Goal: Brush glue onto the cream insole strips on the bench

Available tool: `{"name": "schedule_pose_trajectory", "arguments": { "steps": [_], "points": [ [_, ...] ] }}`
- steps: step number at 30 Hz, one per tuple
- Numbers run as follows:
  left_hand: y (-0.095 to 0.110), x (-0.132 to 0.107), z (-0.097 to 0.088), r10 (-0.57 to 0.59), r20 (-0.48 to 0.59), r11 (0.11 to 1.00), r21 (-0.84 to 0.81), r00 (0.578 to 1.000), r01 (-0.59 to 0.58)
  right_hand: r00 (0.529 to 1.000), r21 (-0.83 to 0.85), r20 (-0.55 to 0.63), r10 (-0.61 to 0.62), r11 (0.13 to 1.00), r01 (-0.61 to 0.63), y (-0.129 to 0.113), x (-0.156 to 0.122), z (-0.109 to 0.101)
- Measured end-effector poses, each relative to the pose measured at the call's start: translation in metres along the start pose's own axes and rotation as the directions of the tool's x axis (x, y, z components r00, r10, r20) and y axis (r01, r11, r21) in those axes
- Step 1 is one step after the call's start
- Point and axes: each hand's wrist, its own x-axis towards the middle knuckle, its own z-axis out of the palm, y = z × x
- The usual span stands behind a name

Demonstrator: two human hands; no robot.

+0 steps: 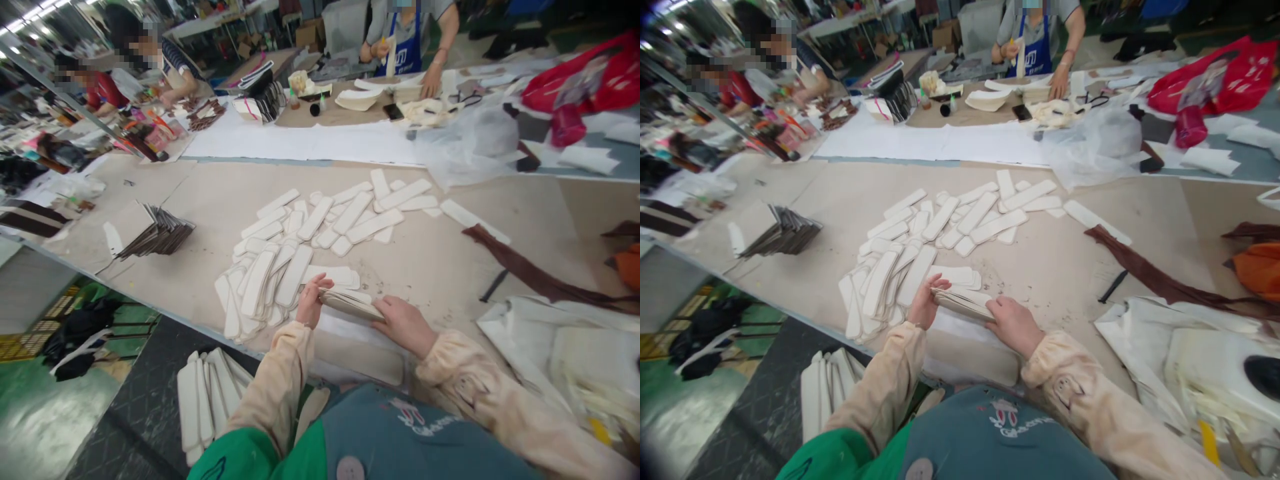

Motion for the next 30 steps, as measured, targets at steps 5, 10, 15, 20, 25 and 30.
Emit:
{"name": "schedule_pose_trajectory", "arguments": {
  "steps": [5,10,15,20,25,30],
  "points": [
    [-0.042,0.003,-0.018,-0.052,0.158,0.851,0.523,0.986,-0.039,0.98,-0.098,0.164,0.112,0.991,-0.096,0.006,0.013,0.05],
    [-0.051,0.002,-0.023,-0.034,0.4,0.629,0.721,0.916,-0.292,0.975,-0.092,0.173,0.14,0.988,-0.125,0.011,0.015,0.059],
    [-0.057,0.009,-0.023,-0.13,0.376,0.518,0.815,0.917,-0.261,0.978,-0.05,0.171,0.118,0.993,-0.111,0.022,-0.009,0.057],
    [-0.061,0.014,-0.023,-0.177,0.387,0.493,0.831,0.905,-0.259,0.979,0.179,0.007,0.204,0.963,-0.202,0.067,-0.053,0.073],
    [-0.061,0.014,-0.013,-0.204,0.374,0.484,0.842,0.905,-0.239,0.915,0.493,-0.183,0.361,0.839,-0.232,0.075,-0.066,0.108],
    [-0.061,0.014,-0.005,-0.214,0.381,0.453,0.854,0.899,-0.254,0.818,0.579,-0.273,0.507,0.765,-0.281,0.059,-0.052,0.126]
  ]
}}
